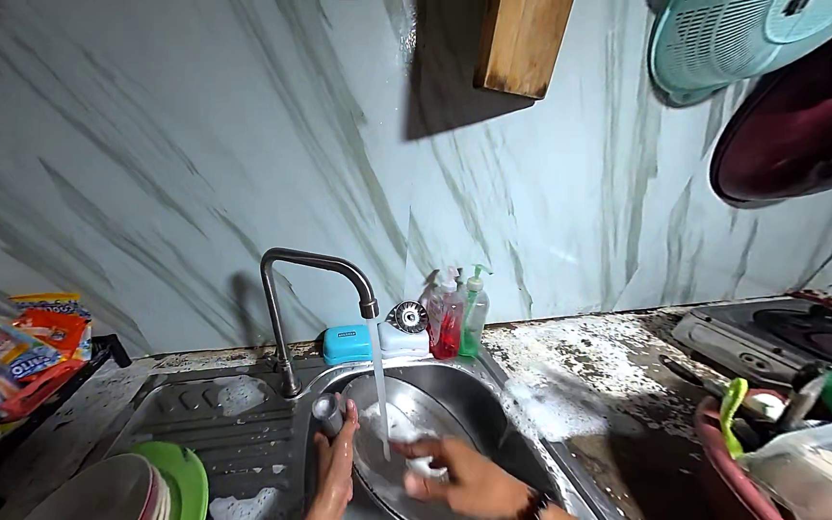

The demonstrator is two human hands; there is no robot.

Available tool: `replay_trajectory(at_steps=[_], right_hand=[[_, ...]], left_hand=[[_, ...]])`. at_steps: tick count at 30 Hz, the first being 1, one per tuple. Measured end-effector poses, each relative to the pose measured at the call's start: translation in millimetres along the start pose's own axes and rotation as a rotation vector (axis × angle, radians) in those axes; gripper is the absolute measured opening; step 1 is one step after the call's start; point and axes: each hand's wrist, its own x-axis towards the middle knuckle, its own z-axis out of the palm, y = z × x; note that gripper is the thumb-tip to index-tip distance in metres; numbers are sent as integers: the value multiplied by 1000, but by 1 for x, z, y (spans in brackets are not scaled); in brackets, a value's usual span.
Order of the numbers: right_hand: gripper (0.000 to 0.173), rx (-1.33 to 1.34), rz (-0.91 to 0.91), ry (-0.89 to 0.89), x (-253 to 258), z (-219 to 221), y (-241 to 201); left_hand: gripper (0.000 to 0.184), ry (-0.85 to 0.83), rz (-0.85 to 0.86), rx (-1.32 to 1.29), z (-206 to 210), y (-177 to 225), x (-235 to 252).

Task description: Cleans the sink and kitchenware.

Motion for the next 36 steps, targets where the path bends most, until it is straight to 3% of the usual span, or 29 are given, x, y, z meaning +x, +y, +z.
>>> replay_trajectory(at_steps=[2,5,8,11,14,21,28,34,36], right_hand=[[37,347,72,207,42,-7,-18],[24,504,252,191,92,-22,-48],[21,428,236,-27,116,-34,-71],[30,160,203,-238,122,-50,-89],[33,15,214,-203,129,-57,-97],[23,-118,156,-204,127,-62,-85],[48,-55,231,-127,130,-60,-85],[39,-216,108,-159,131,-55,-81],[44,-316,84,-132,130,-56,-82]], left_hand=[[53,-9,13,34,-3,-5,2],[47,21,-5,102,1,-10,-2],[53,25,-42,185,2,-12,-3],[57,-4,-91,215,5,-16,1],[61,-16,-80,196,9,-21,6],[48,-1,-35,152,19,-33,14],[33,49,-79,201,18,-28,20],[38,24,-105,213,18,-28,21],[37,20,-87,257,20,-27,20]])
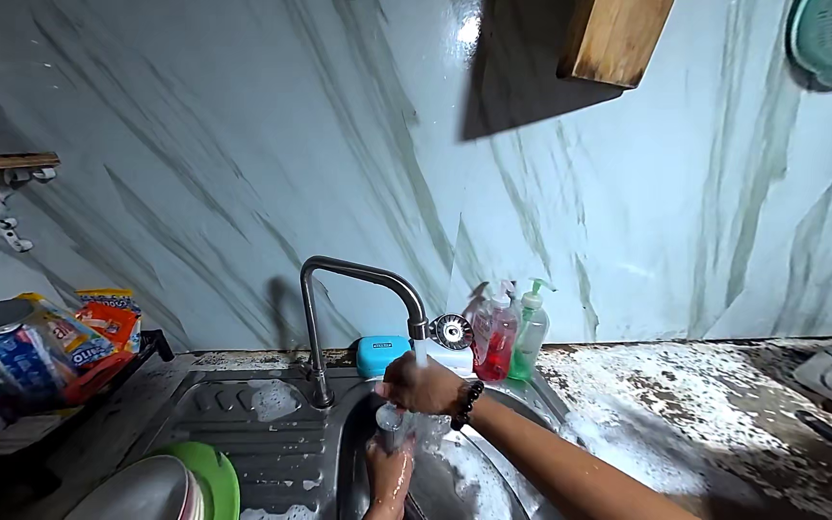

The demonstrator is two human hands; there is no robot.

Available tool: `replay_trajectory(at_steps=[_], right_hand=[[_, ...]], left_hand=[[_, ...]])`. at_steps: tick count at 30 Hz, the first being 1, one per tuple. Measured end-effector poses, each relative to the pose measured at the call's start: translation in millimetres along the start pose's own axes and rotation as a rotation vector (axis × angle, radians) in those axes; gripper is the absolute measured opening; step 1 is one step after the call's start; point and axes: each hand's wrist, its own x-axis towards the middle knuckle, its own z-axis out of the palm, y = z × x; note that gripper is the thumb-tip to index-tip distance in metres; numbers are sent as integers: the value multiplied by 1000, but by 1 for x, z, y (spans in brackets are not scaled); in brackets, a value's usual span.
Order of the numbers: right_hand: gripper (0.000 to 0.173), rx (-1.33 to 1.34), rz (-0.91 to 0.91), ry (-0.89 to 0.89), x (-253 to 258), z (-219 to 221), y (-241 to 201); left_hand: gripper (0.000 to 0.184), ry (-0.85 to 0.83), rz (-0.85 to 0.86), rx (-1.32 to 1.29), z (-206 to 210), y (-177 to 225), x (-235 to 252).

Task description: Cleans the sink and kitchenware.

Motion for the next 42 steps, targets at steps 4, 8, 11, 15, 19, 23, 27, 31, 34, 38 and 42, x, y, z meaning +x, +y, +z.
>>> replay_trajectory(at_steps=[4,8,11,15,19,23,27,31,34,38,42], right_hand=[[61,-284,8,-133,-16,12,-6],[68,-405,104,-271,-19,23,-11],[60,-416,139,-265,-21,18,-14],[41,-177,86,51,-26,29,2],[32,292,-157,568,-15,81,30],[19,758,-273,565,4,94,42],[62,1198,-298,103,11,77,51],[55,1236,-66,647,6,88,14],[50,1118,-13,948,14,102,2],[47,1268,-119,687,6,103,16],[53,1309,-88,809,-1,152,44]], left_hand=[[31,-13,57,47,4,1,-2],[39,-67,137,180,9,5,-11],[44,-102,94,304,9,16,-10],[34,-47,226,181,10,4,-6],[40,41,262,115,20,-10,-7],[35,2,201,80,18,3,-9],[53,-31,352,85,14,-1,-10],[51,-115,330,-232,20,-7,5],[51,-112,338,-359,22,-13,12],[33,23,249,-194,16,-6,-4],[46,100,276,0,8,0,-5]])
